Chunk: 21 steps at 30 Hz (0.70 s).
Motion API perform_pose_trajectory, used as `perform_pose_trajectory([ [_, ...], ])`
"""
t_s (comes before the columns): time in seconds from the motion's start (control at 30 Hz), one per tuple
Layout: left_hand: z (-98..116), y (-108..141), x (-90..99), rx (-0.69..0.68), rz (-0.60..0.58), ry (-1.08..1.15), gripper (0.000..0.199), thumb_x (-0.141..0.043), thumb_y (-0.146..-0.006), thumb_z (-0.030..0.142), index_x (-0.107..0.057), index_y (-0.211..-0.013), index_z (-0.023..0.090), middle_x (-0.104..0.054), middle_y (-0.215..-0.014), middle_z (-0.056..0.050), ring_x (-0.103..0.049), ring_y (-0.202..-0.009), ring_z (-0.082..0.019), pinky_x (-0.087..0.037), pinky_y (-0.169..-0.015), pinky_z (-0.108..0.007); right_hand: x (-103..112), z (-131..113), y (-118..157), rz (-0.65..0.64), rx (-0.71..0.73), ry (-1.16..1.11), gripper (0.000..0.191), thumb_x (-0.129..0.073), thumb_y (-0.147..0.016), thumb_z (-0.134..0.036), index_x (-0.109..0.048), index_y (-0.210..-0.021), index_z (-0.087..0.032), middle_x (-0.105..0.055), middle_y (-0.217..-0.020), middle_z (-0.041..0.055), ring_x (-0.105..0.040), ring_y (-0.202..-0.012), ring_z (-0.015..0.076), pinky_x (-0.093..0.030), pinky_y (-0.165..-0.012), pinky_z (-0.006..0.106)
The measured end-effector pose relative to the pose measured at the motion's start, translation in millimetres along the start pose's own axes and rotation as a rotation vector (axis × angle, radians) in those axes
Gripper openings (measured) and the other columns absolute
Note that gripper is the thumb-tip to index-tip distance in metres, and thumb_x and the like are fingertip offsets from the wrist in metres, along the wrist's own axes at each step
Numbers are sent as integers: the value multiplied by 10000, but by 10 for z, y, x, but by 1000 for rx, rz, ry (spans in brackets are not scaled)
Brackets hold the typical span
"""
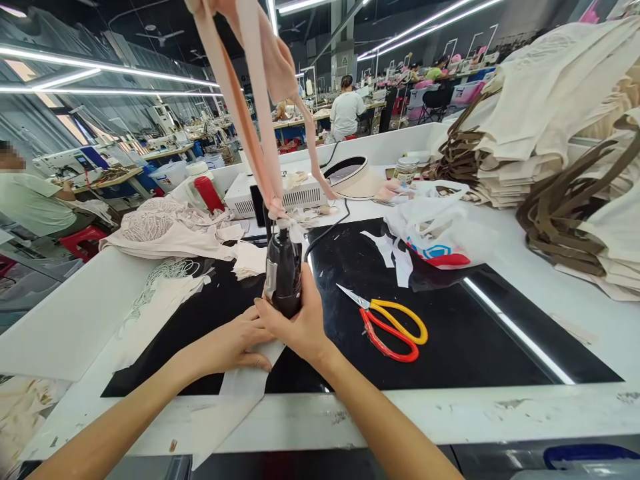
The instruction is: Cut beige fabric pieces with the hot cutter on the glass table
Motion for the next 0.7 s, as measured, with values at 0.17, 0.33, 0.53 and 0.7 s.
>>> perform_pose_trajectory([
  [0.17,17,-17,6,-9,14,3,665,-883,-810,365,-610,-1412,294,-593,-1494,-73,-443,-1458,-322,-379,-1210,-553,-3,16,15,-6,-1,27,293,-774,-821,-314,-553,-1002,-251,-644,-811,-40,-600,-614,113,-555,-576,279],
  [0.33,-14,-39,-22,48,-36,73,628,-877,-814,385,-642,-1390,302,-624,-1454,-59,-435,-1448,-341,-337,-1225,-555,-26,5,64,-1,-11,-23,348,-779,-825,-284,-538,-1076,-275,-653,-833,-54,-615,-595,103,-572,-589,275],
  [0.53,-26,-44,-20,51,-19,140,591,-893,-802,367,-674,-1349,328,-609,-1463,-46,-433,-1454,-325,-330,-1222,-529,-42,39,164,-26,-20,-19,406,-799,-813,-337,-543,-1125,-290,-714,-886,-13,-716,-726,169,-633,-726,369],
  [0.7,-39,-36,-50,23,1,107,552,-874,-830,366,-668,-1340,314,-596,-1478,-59,-435,-1456,-328,-310,-1230,-552,-43,55,180,-20,-46,-3,350,-781,-830,-355,-556,-1091,-289,-706,-903,-11,-704,-745,168,-624,-754,387],
])
Point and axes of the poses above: each hand's wrist, its own y-axis away from the middle knuckle, its own x-axis out of the back of the hand, z = x × y, the point moved 9 cm from there along -y, towards the middle knuckle
